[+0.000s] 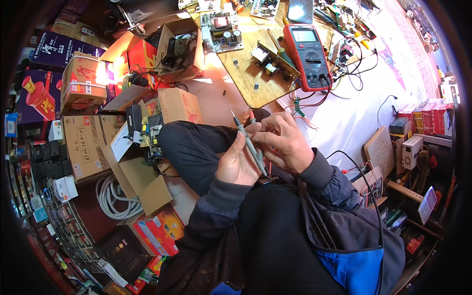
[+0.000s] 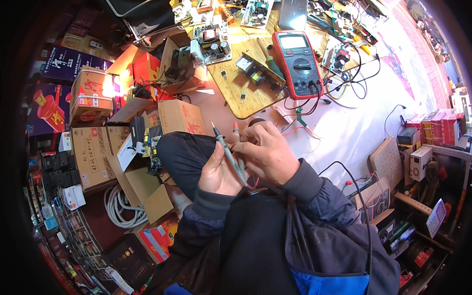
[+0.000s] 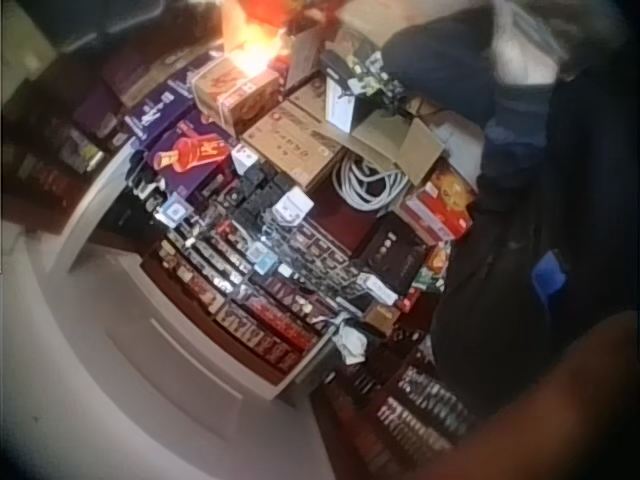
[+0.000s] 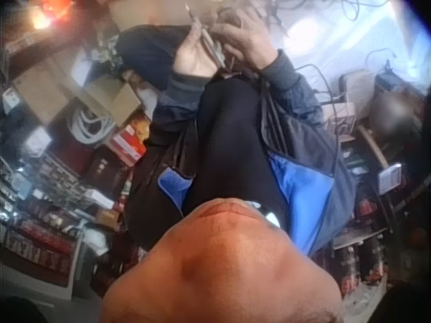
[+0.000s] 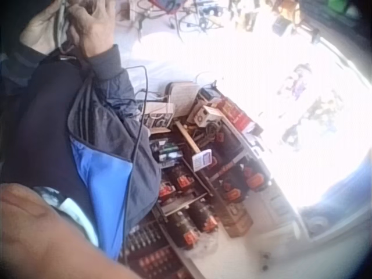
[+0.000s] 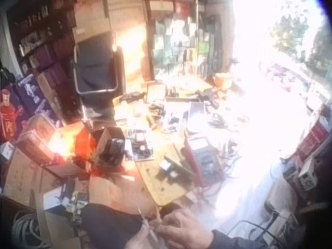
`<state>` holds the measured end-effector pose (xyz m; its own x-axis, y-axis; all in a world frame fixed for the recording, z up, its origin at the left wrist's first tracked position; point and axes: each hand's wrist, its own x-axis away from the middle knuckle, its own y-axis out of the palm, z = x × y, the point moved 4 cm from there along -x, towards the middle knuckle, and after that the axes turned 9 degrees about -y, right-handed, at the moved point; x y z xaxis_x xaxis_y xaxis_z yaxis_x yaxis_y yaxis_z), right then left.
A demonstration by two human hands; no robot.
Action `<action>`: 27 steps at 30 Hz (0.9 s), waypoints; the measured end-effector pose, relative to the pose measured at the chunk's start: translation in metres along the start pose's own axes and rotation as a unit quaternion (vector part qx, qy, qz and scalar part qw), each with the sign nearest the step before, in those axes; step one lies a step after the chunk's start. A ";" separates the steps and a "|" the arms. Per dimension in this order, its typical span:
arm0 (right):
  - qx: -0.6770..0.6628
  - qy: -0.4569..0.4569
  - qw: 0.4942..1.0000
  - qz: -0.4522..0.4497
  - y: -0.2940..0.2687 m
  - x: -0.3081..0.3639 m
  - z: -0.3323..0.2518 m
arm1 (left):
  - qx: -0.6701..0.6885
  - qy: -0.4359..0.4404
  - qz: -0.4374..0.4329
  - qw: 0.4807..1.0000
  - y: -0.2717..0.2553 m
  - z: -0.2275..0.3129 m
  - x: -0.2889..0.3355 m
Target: The person uses a multimeter to test small electronic components on a cluttered workbench. They repeatedly touch the multimeter probes to different points on the components and circuit boards, checking readings on the multimeter display.
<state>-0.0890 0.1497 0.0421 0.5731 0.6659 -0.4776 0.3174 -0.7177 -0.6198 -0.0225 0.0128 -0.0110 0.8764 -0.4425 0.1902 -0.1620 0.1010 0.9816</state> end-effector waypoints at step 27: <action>-0.082 0.227 0.955 0.170 -0.008 0.000 0.066 | -0.764 0.231 0.319 0.510 0.010 0.076 -0.092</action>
<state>-0.1417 0.1688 0.0064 0.9207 0.2586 -0.2922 0.1477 -0.9241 -0.3526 -0.1391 -0.0130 -0.0178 0.9368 0.3377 0.0914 -0.2486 0.8264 -0.5052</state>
